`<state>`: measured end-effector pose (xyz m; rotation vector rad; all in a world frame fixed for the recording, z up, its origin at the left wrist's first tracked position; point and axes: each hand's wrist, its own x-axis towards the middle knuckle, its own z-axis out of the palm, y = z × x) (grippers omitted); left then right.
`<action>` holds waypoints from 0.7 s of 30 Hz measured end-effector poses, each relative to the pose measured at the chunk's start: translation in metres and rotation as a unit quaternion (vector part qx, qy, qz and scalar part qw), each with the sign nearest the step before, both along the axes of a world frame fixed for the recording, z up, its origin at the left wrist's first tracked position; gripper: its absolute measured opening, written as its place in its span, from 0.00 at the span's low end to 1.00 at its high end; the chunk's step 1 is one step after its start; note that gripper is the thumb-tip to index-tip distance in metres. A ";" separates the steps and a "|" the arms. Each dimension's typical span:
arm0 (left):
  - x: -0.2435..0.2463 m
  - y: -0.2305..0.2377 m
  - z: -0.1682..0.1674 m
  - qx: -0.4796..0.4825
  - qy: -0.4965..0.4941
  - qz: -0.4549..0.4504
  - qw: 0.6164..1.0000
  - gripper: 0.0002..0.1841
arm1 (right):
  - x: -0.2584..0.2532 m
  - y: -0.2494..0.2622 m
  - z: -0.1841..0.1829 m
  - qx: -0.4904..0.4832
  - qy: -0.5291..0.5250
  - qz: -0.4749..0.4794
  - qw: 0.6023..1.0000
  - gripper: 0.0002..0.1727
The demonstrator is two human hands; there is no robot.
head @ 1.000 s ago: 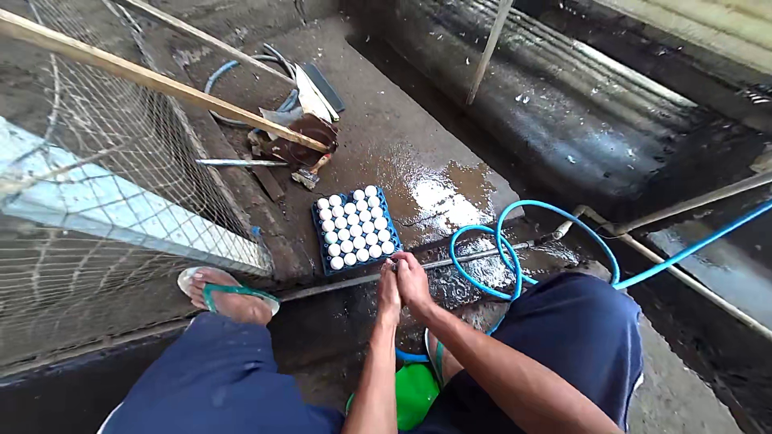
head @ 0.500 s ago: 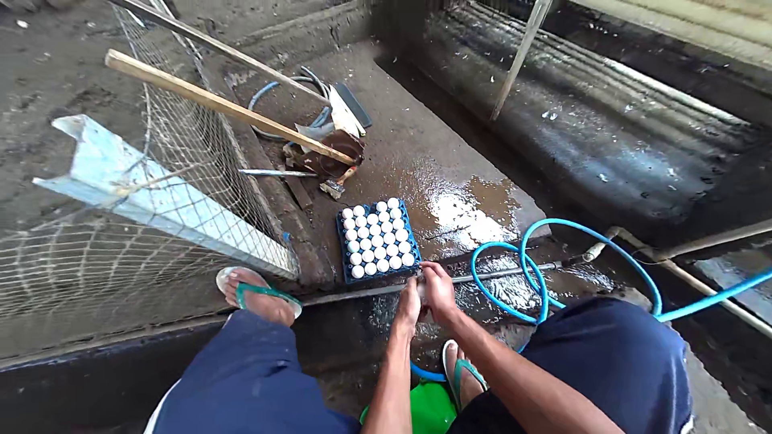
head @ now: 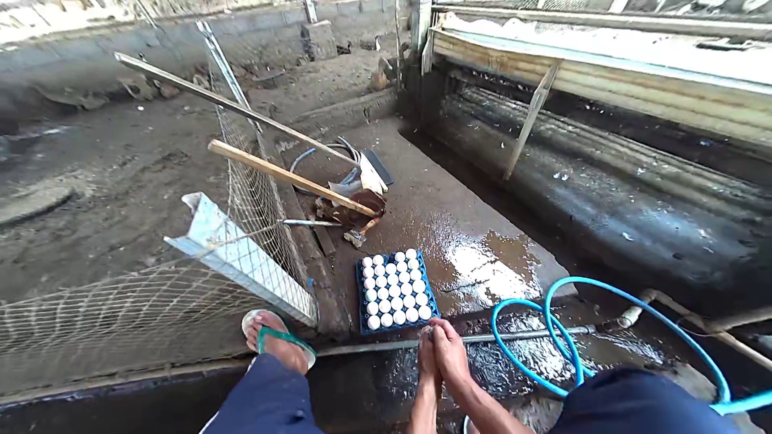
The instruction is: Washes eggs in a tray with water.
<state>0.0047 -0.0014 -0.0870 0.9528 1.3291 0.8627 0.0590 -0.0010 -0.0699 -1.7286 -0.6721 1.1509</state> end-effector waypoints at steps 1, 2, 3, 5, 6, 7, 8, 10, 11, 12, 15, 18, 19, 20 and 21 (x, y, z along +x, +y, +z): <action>-0.002 -0.003 0.002 -0.007 -0.004 -0.004 1.000 0.22 | 0.001 -0.001 -0.003 0.007 -0.001 -0.002 1.000 0.20; -0.004 -0.004 0.003 -0.030 -0.011 -0.011 0.999 0.25 | 0.004 0.002 -0.008 0.001 0.017 -0.018 1.000 0.20; -0.004 -0.003 0.003 -0.046 -0.009 -0.009 0.999 0.27 | 0.007 0.006 -0.010 -0.012 0.046 -0.035 0.998 0.20; -0.003 -0.002 0.001 -0.023 -0.020 0.008 0.999 0.27 | 0.004 0.005 -0.007 -0.027 0.058 -0.041 0.997 0.21; -0.004 0.000 0.000 0.001 -0.034 0.005 0.999 0.26 | 0.000 0.001 -0.004 -0.005 0.025 -0.026 0.999 0.22; -0.004 0.000 -0.001 0.011 -0.046 0.002 0.999 0.25 | -0.002 -0.003 -0.005 0.013 -0.003 -0.012 1.000 0.22; -0.006 -0.001 -0.002 -0.008 -0.061 -0.004 0.998 0.25 | 0.000 -0.003 -0.010 0.014 -0.007 -0.008 1.000 0.22; -0.007 0.001 -0.004 -0.063 -0.069 -0.018 0.996 0.24 | 0.013 0.009 -0.018 -0.033 0.064 -0.027 0.997 0.21; -0.006 0.003 -0.006 -0.066 -0.080 -0.022 0.994 0.21 | 0.019 0.016 -0.019 -0.061 0.110 -0.040 0.991 0.21; -0.008 0.004 -0.006 -0.065 -0.104 -0.028 0.992 0.20 | 0.020 0.017 -0.017 -0.076 0.124 -0.048 0.988 0.22; -0.010 0.009 -0.004 -0.023 -0.111 -0.013 0.994 0.22 | 0.007 0.009 -0.008 -0.010 -0.020 -0.005 1.000 0.24; -0.011 0.004 0.002 -0.028 -0.054 -0.032 0.998 0.27 | 0.009 0.011 -0.014 0.028 -0.050 -0.010 0.998 0.22; -0.008 0.004 0.001 -0.035 -0.021 -0.023 0.999 0.27 | 0.011 0.015 -0.012 0.007 -0.020 -0.032 0.999 0.21; -0.008 0.005 -0.001 -0.040 -0.015 -0.025 0.999 0.27 | 0.009 0.017 -0.006 -0.015 0.002 -0.039 0.999 0.21; -0.011 0.010 -0.006 -0.044 -0.046 -0.031 0.997 0.28 | 0.005 0.016 0.000 -0.018 -0.004 -0.022 1.000 0.22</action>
